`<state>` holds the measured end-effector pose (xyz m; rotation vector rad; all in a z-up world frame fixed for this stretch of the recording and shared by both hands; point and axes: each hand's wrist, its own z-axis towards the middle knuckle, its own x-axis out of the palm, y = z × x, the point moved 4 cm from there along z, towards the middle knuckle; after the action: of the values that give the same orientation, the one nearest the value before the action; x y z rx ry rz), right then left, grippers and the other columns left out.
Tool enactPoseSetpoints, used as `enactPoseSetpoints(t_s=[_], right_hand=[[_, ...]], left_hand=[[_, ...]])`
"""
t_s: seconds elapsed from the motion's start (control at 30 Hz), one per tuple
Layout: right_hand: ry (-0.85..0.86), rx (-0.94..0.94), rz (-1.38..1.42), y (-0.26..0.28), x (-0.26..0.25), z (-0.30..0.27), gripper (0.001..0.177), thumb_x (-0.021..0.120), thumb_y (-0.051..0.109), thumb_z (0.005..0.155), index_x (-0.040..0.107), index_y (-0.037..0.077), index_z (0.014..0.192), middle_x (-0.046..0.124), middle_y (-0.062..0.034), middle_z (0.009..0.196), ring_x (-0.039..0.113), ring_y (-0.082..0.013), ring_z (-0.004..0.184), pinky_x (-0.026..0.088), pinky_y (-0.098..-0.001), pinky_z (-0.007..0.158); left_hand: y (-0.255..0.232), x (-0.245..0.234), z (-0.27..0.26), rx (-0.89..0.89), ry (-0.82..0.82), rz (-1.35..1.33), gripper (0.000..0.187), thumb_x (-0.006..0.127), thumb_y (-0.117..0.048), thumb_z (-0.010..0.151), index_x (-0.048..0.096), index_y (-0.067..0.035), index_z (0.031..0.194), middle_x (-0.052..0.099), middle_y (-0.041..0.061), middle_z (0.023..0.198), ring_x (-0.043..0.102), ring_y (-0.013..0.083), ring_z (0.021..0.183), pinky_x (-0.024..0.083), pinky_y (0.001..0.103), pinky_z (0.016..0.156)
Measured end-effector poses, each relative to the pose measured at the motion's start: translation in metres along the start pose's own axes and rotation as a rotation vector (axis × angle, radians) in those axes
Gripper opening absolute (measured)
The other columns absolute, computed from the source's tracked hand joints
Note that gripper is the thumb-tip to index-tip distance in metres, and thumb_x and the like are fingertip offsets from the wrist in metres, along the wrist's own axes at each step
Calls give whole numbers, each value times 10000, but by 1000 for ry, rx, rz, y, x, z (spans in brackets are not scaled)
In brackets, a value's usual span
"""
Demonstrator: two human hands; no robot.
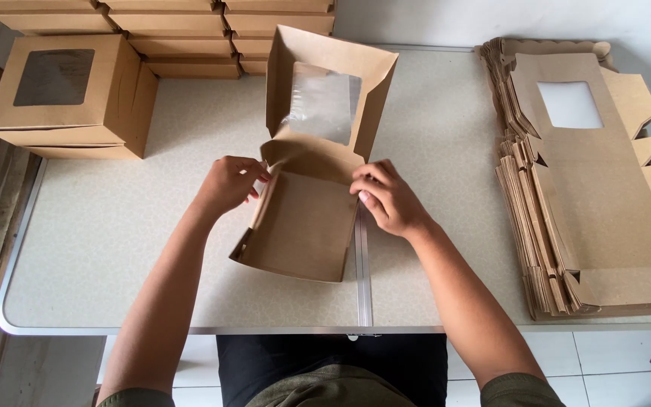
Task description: Assembling a cardboard box with a clear window by folding and tucking pre-cut flaps.
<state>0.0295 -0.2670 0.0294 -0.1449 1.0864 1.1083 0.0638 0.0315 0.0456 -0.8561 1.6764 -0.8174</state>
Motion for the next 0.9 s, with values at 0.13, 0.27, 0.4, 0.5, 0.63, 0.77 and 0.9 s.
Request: enactPoseSetpoints(t_s=[0.13,0.27,0.4,0.5,0.63,0.77,0.9], right_hand=[[-7,97,70,-8,-2,0,317,397,180,1040,681,95,1154,595,-147,1264,546,-383,1111,526,-429,882],[-47,157,309,-19,3,-6,338,409,195,1044,699,67,1162,578,-167,1367,588,-358,1118,511,-446,908],[-90,160,404,-43,12,-20,329,482,225,1019,760,79,1117,608,-168,1376,609,-355,1204,502,-423,929],[-103,159,463,-44,11,-21,322,508,181,978,755,44,1133,626,-185,1360,603,-347,1230,460,-445,1018],[-138,172,546,-49,14,-22,347,516,191,961,751,13,1143,629,-213,1352,586,-365,1271,427,-462,1069],[-161,184,569,-50,14,-21,342,518,197,966,740,-6,1129,623,-224,1358,569,-372,1301,386,-481,1116],[-157,211,546,-22,-1,-4,317,530,208,988,741,5,1108,632,-215,1342,585,-357,1274,409,-473,1089]], left_hand=[[17,15,10,149,38,-65,286,551,-165,942,731,53,898,732,231,850,717,308,683,597,344,508],[45,22,35,355,-110,-49,447,550,-269,1048,685,-82,665,659,116,731,628,249,562,531,370,542],[54,27,45,366,-166,-294,235,622,-174,1008,635,-14,835,562,98,796,624,191,657,542,293,598],[59,33,45,409,-48,-366,201,554,-67,984,541,-60,1185,561,101,1107,573,194,932,469,301,809],[51,39,44,505,36,-432,220,457,-28,1023,448,-75,1238,499,46,939,497,167,899,398,291,810],[27,34,26,563,30,-465,259,459,3,994,610,-55,1197,449,-6,820,438,112,814,372,257,775],[38,37,29,561,24,-453,324,449,-44,996,709,-71,1189,630,82,1019,493,172,964,381,300,916]])
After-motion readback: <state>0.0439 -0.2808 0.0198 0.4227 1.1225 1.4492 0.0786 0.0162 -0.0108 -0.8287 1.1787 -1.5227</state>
